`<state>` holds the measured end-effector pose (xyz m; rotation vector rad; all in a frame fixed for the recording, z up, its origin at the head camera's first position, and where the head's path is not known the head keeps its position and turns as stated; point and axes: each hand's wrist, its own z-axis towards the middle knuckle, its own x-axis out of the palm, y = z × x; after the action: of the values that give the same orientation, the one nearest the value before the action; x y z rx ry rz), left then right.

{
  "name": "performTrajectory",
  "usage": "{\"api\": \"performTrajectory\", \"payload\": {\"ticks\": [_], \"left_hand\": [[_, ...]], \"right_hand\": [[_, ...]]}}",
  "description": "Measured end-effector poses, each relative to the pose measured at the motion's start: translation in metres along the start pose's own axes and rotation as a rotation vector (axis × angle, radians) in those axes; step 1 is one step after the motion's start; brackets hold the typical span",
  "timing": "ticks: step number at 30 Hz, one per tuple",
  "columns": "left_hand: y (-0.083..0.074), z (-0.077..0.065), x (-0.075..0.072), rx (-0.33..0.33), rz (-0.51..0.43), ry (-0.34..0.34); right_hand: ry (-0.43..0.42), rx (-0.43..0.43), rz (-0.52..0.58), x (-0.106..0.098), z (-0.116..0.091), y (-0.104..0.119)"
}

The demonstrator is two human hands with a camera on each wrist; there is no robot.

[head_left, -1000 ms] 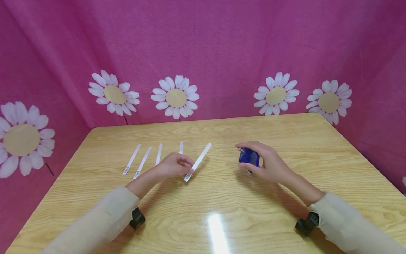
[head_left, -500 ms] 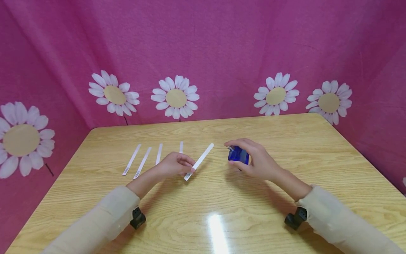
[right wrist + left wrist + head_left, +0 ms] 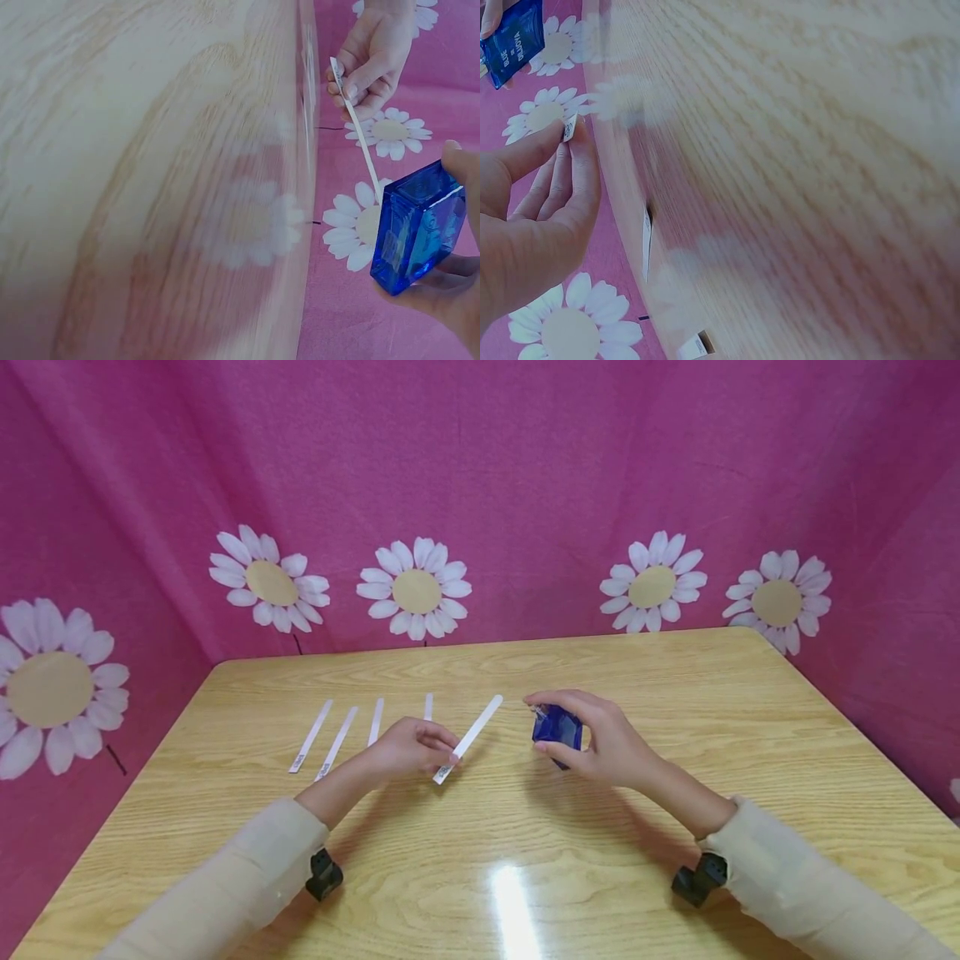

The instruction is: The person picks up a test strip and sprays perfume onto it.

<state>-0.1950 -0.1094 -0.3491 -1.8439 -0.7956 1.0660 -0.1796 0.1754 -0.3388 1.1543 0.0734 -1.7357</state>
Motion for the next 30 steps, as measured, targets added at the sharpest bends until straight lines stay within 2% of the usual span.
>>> {"api": "performTrajectory", "payload": {"ticks": [7,16,22,30], "left_hand": [[0.001,-0.001,0.000,0.007,-0.022,0.006],[0.004,-0.001,-0.005,0.023,-0.037,0.015],[0.010,-0.005,-0.014,0.041,0.001,0.002],[0.021,-0.013,-0.028,-0.010,0.029,-0.054]], "right_hand": [[0.053,-0.022,0.025,0.000,-0.003,0.007],[0.046,-0.015,0.021,-0.006,-0.006,0.009],[0.039,-0.015,-0.009,-0.011,-0.012,0.008],[0.015,0.000,-0.046,-0.019,-0.024,0.000]]}}
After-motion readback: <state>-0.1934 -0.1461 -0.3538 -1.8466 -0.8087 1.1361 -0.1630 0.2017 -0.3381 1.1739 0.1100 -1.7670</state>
